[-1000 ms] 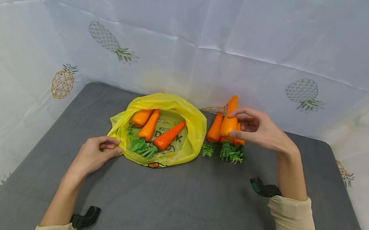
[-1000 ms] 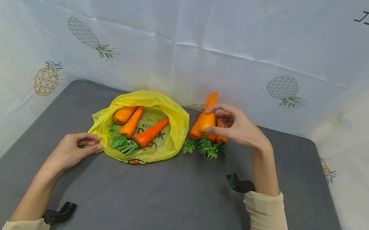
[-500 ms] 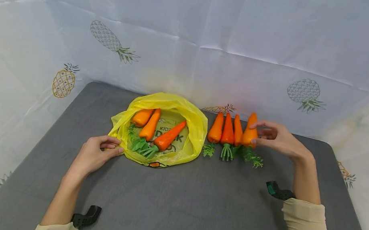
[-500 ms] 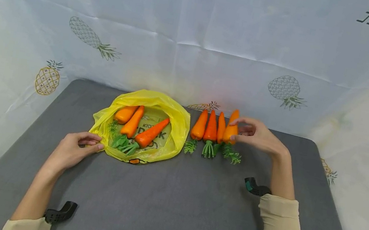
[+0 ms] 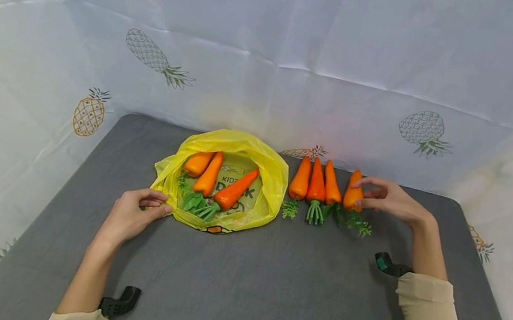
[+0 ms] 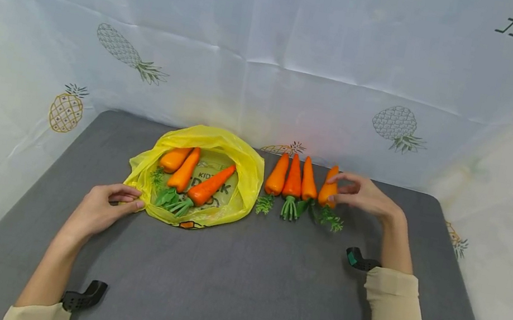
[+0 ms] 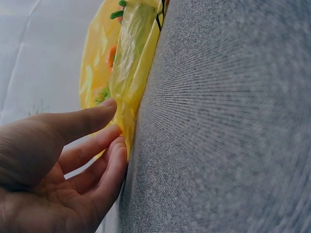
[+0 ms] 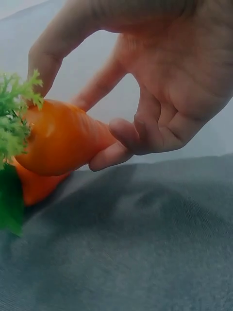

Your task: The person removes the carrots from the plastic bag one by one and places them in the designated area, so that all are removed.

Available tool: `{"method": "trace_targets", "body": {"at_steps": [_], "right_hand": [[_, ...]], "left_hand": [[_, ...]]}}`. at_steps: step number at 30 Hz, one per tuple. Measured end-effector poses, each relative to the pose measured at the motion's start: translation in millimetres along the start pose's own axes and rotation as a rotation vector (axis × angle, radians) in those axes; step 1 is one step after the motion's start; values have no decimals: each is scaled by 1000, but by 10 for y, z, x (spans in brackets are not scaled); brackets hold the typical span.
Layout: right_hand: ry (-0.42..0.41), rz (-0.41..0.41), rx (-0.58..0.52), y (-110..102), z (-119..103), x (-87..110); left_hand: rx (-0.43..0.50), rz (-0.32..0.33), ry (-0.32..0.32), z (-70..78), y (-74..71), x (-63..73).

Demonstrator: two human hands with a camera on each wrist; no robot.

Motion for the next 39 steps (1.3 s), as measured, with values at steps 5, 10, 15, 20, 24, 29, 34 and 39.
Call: {"method": "trace_targets", "body": {"at_steps": [5, 10, 15, 20, 24, 29, 34, 39], "right_hand": [[5, -18, -4, 40, 87, -70], [31, -20, -13, 74, 153, -115], [29, -13, -16, 102, 165, -120], [23, 0, -7, 123, 151, -118], [16, -3, 7, 120, 136, -107], [22, 1, 10, 95, 111, -72], [18, 39, 32, 42, 99, -38], [26, 61, 46, 12, 104, -4]], "left_hand": [[-9, 4, -8, -9, 0, 2], [-9, 7, -8, -8, -2, -3], [-9, 10, -8, -9, -2, -4], [-11, 14, -4, -4, -7, -5], [-11, 13, -8, -9, -4, -3], [-13, 10, -9, -15, -9, 0], [-9, 12, -6, -19, -6, -6], [-11, 10, -6, -11, -2, -14]]}}
Point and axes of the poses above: each hand's wrist, its own x-axis away from the middle knuckle, its own y-axis out of the palm, z = x × y, the point moved 5 cm from there along -x, towards the middle knuckle, and after that the axes turned 15 degrees about z, right-handed, at the moved point
